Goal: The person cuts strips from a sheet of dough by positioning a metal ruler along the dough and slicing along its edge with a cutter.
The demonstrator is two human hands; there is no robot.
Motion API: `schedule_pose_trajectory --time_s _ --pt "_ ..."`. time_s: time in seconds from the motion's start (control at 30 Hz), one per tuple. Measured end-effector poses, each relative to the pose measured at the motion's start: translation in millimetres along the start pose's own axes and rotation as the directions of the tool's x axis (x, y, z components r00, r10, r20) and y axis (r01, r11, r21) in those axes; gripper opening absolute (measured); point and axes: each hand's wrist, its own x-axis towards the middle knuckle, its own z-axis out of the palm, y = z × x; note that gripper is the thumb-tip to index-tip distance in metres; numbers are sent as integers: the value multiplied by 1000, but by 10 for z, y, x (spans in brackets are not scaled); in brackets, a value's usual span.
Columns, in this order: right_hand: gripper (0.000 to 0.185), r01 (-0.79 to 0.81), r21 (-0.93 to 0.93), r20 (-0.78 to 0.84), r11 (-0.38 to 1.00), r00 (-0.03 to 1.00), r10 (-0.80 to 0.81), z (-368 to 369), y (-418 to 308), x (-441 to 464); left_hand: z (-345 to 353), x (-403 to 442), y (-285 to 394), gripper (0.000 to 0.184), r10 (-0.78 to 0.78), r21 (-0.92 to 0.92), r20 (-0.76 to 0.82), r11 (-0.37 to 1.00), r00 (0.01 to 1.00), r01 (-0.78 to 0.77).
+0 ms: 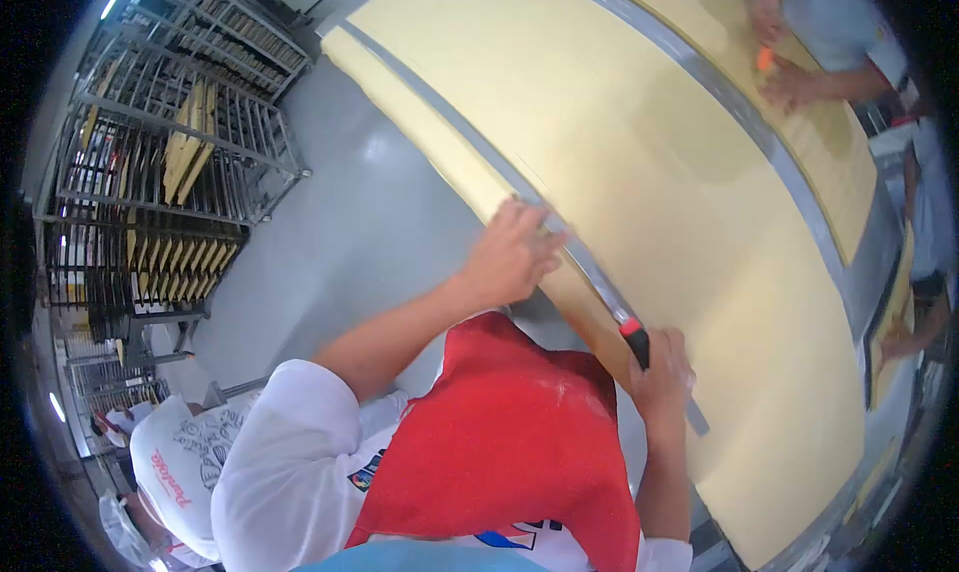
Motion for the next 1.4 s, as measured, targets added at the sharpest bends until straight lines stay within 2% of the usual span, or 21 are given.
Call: schedule_pose_trajectory --time_s 0.03,0.1,0.13,0.2,0.27,0.37,0.43,0.47,0.53,0.67,0.73,0.93,1.0,1.4 --pt "35 14 -1 1 1000 1000 -14 63 -10 37 -18 32 -155 46 -10 7 -8 1000 1000 10" --pt "35 -83 -67 -85 994 993 77 161 37 21 -71 61 -490 41 -40 -47 -73 998 997 36" --pt "35 -77 -69 -82 995 994 72 163 19 52 -90 99 -791 41 -46 -46 -75 998 996 42" --pt "26 -85 -15 -124 996 989 83 147 -57 47 -126 197 -1489 41 -33 75 -203 996 979 49" --pt "27 -124 -27 -107 992 987 121 98 -262 140 -401 344 -2225 42 -22 192 -163 980 986 53" --pt "26 -145 -33 -119 989 983 140 148 -466 266 -873 530 -2996 43 -66 151 -105 985 992 81" --pt "25 -124 -23 -149 992 982 119 205 -560 373 -1078 657 -3344 40 -35 105 40 994 999 31" --pt "24 -120 -22 -155 993 981 115 228 -609 419 -1108 725 -3428 40 -33 105 44 994 998 28" --pt "24 -116 -20 -163 993 980 112 291 -632 445 -1153 818 -3514 36 114 149 193 978 974 -144" --pt "29 -164 -14 -166 986 973 160 353 -479 360 -1272 846 -3535 31 175 87 202 977 964 -195" --pt "34 -216 -2 -149 976 966 213 350 -539 328 -1371 811 -3477 29 171 69 217 979 961 -190" --pt "34 -222 -15 -163 975 963 217 329 -633 346 -1303 688 -3524 30 155 90 196 980 968 -175" --pt "31 -168 -32 -197 985 968 158 341 -601 352 -1293 688 -3533 30 154 90 196 981 968 -174" --pt "26 -206 -49 -161 977 967 195 293 -704 422 -1292 700 -3531 31 145 69 180 985 973 -160"
